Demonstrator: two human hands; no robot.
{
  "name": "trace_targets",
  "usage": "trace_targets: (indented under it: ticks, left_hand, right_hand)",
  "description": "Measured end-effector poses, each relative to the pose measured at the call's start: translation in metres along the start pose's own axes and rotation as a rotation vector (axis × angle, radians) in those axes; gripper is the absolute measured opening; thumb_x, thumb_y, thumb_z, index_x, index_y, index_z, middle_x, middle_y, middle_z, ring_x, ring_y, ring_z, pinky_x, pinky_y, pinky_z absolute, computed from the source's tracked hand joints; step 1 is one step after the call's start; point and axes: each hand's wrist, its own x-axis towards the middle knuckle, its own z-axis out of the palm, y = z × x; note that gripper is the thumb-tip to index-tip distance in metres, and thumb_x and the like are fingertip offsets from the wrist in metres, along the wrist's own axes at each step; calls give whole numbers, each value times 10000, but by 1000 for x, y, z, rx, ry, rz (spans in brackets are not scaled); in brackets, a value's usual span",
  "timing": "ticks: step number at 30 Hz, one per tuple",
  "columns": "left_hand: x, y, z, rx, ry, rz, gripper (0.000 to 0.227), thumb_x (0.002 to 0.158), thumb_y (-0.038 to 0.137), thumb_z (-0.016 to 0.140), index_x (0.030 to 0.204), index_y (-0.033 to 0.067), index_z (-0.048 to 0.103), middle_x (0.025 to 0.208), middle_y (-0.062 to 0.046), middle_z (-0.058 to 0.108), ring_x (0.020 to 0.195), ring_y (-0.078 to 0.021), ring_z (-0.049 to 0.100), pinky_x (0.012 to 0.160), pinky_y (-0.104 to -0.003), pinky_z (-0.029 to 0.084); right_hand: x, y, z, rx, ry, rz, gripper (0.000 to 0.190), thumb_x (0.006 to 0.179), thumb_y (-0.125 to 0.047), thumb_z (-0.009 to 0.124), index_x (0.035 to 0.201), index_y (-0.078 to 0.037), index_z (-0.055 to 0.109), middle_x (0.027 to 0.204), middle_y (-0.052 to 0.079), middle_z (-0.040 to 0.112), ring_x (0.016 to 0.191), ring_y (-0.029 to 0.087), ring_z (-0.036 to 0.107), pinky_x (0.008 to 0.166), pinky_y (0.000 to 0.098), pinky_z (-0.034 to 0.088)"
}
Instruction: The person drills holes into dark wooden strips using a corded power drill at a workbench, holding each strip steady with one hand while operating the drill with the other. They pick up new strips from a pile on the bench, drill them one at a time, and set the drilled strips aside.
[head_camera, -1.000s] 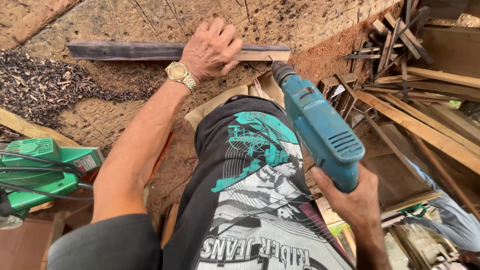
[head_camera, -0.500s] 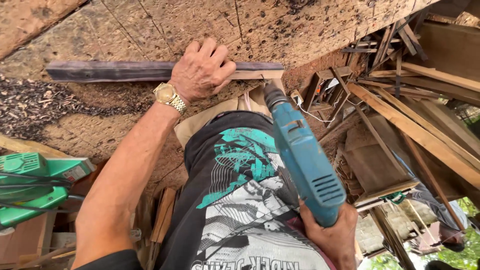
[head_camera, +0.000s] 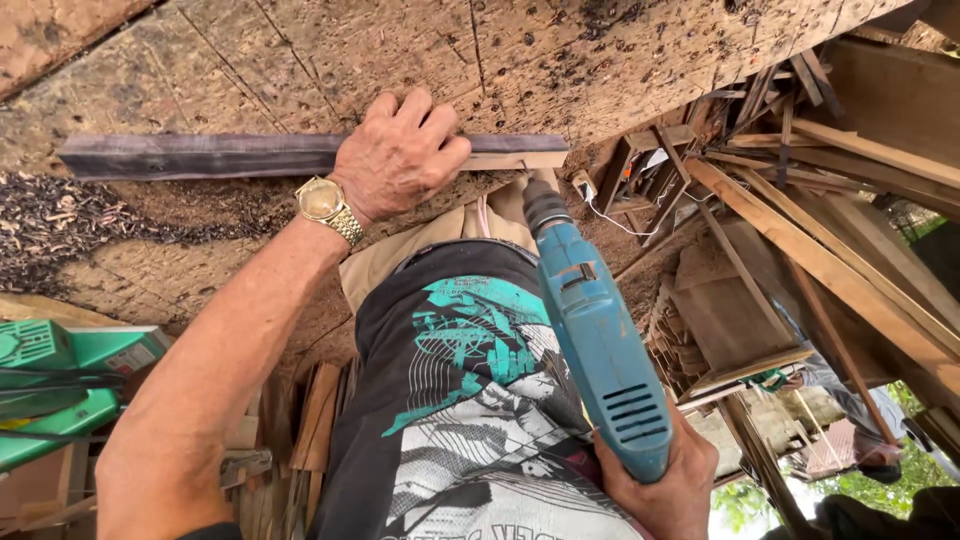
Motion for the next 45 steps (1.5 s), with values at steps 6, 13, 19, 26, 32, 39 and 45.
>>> trace_targets:
  ticks: [6, 13, 19, 26, 32, 39, 45]
  left_hand:
    - [1, 0, -3, 25, -35, 0, 94, 881, 253, 633, 870, 172, 588, 921, -18, 521, 949, -207, 554, 717, -354, 424]
    - [1, 0, -2, 11, -27, -2, 95, 863, 259, 635, 857, 177, 587, 920, -9, 517, 945, -203, 551, 716, -354, 421]
    - [1, -2, -2, 2, -33, -3, 100, 872, 263, 636, 855, 179, 585, 903, -10, 509, 942, -203, 550, 712, -354, 419]
    - [1, 0, -6, -21, -25, -20, 119, 864, 273, 644, 855, 171, 584, 919, -13, 518, 954, -202, 555, 713, -350, 414]
    - [1, 0, -4, -25, -12, -18, 123, 863, 275, 645, 845, 172, 580, 913, -15, 518, 945, -207, 557, 713, -354, 415]
    - [2, -1, -6, -36, -33, -18, 134, 871, 281, 641, 840, 167, 576, 911, -19, 513, 938, -205, 554, 716, -357, 417]
    - [3, -1, -5, -31, -32, -12, 134, 867, 282, 640, 846, 167, 574, 916, -21, 513, 940, -207, 552, 715, -355, 418]
  right_hand:
    - [2, 8, -4, 19, -4, -113, 588, 630, -150, 820, 1180, -14, 663, 941, 134, 753, 833, 249, 781, 734, 352, 602]
    - [-1, 19, -3, -10, -22, -96, 623, 622, -143, 830, 1210, -25, 662, 921, 101, 764, 796, 210, 789, 716, 321, 608]
    - [0, 21, -2, -14, -45, -54, 606, 617, -132, 825, 1195, -31, 676, 939, 94, 763, 816, 191, 786, 738, 305, 607]
    - [1, 24, -5, -25, -75, -17, 588, 642, -125, 813, 1205, -30, 672, 948, 85, 767, 840, 171, 786, 770, 293, 616]
    - [0, 28, -2, 56, -81, 8, 603, 649, -91, 805, 1232, -20, 668, 977, 82, 779, 866, 162, 785, 789, 288, 608]
    - [5, 27, -3, 63, -88, -29, 611, 649, -94, 810, 1236, -12, 663, 994, 97, 772, 882, 162, 779, 797, 282, 604]
    - [4, 30, -7, 88, -124, 24, 610, 639, -95, 820, 1225, -12, 675, 970, 95, 789, 874, 157, 785, 805, 289, 607]
